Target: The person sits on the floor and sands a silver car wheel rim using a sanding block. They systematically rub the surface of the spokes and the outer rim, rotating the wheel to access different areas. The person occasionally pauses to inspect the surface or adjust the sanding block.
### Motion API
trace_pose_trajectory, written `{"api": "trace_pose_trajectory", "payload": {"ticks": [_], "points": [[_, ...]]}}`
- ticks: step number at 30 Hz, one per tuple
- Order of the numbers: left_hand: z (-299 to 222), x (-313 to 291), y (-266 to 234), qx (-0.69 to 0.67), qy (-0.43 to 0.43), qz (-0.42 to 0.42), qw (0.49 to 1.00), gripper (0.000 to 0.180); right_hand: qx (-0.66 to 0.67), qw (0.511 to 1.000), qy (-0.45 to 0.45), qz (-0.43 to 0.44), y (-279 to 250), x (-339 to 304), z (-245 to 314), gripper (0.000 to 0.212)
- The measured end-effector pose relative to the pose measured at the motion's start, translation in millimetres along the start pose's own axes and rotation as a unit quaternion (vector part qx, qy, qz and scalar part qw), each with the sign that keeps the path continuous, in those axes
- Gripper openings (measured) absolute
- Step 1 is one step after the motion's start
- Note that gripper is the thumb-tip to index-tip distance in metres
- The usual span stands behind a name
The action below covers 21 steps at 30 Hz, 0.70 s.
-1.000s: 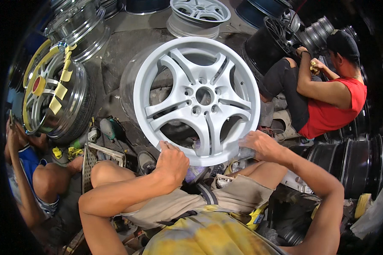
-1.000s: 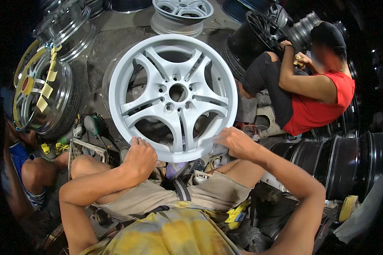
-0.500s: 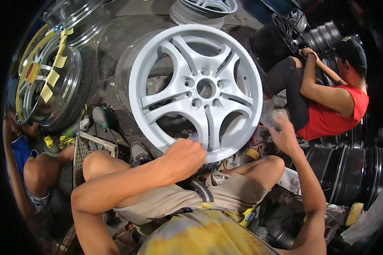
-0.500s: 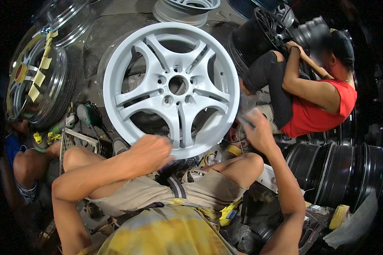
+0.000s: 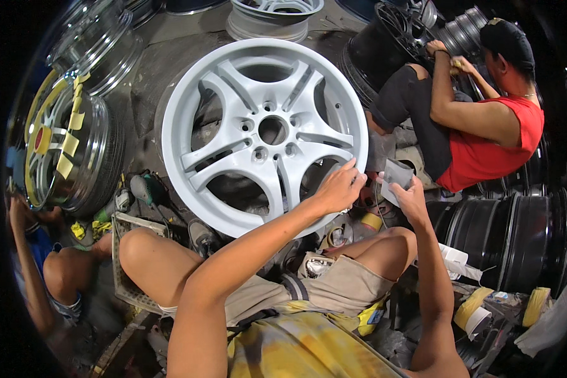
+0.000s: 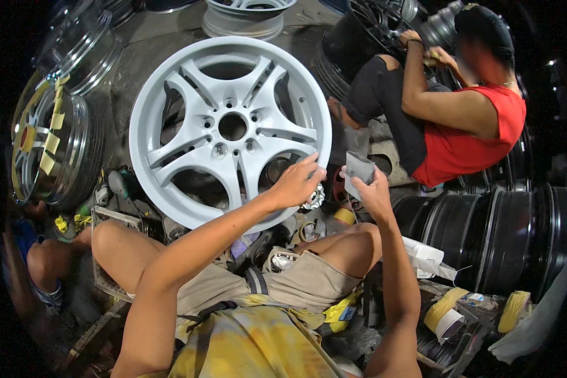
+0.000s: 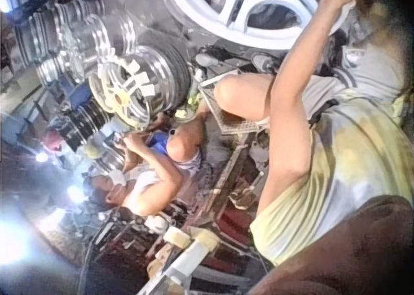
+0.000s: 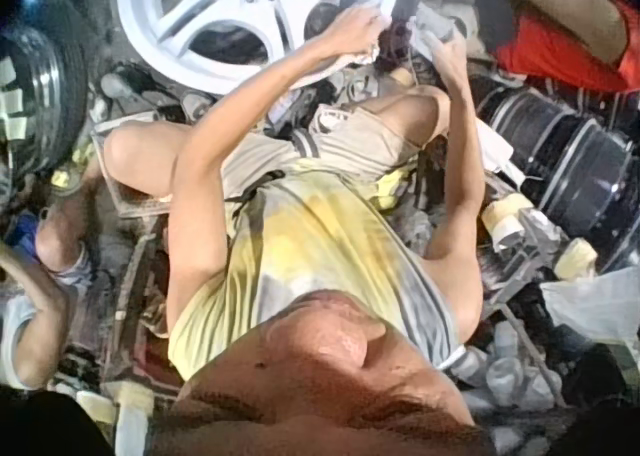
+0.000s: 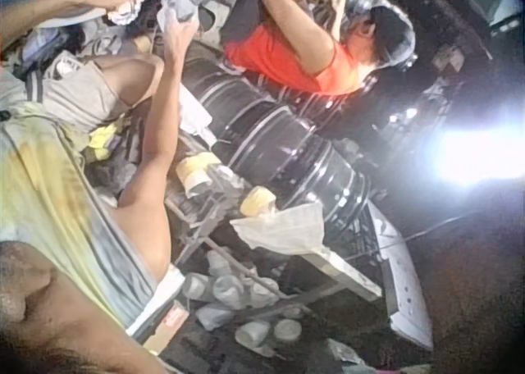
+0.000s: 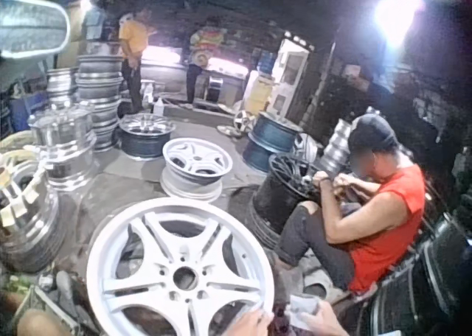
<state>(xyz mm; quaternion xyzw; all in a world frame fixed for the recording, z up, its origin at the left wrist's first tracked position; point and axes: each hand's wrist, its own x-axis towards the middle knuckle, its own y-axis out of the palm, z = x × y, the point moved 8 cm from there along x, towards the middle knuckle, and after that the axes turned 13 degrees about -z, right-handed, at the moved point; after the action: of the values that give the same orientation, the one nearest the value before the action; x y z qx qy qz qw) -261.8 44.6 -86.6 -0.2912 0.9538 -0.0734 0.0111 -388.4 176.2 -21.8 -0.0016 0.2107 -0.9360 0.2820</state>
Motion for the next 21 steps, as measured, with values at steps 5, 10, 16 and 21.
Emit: {"api": "trace_pose_trajectory", "payload": {"ticks": [5, 10, 16, 21], "points": [[-3, -2, -4, -0.069, -0.070, 0.023, 0.995, 0.046, -0.176, 0.967, -0.183, -0.032, 6, -4, 17, 0.028], [-5, -5, -3, -0.083, -0.075, 0.032, 0.993, 0.048, -0.210, 0.953, -0.216, -0.034, 17, -11, 32, 0.029], [-10, -13, -6, -0.087, -0.071, 0.044, 0.993, 0.048, -0.353, 0.865, -0.356, -0.004, 33, -24, 48, 0.042], [-20, -27, -30, -0.078, -0.082, 0.091, 0.989, 0.046, -0.439, 0.787, -0.433, -0.002, 47, -31, 57, 0.044]]}}
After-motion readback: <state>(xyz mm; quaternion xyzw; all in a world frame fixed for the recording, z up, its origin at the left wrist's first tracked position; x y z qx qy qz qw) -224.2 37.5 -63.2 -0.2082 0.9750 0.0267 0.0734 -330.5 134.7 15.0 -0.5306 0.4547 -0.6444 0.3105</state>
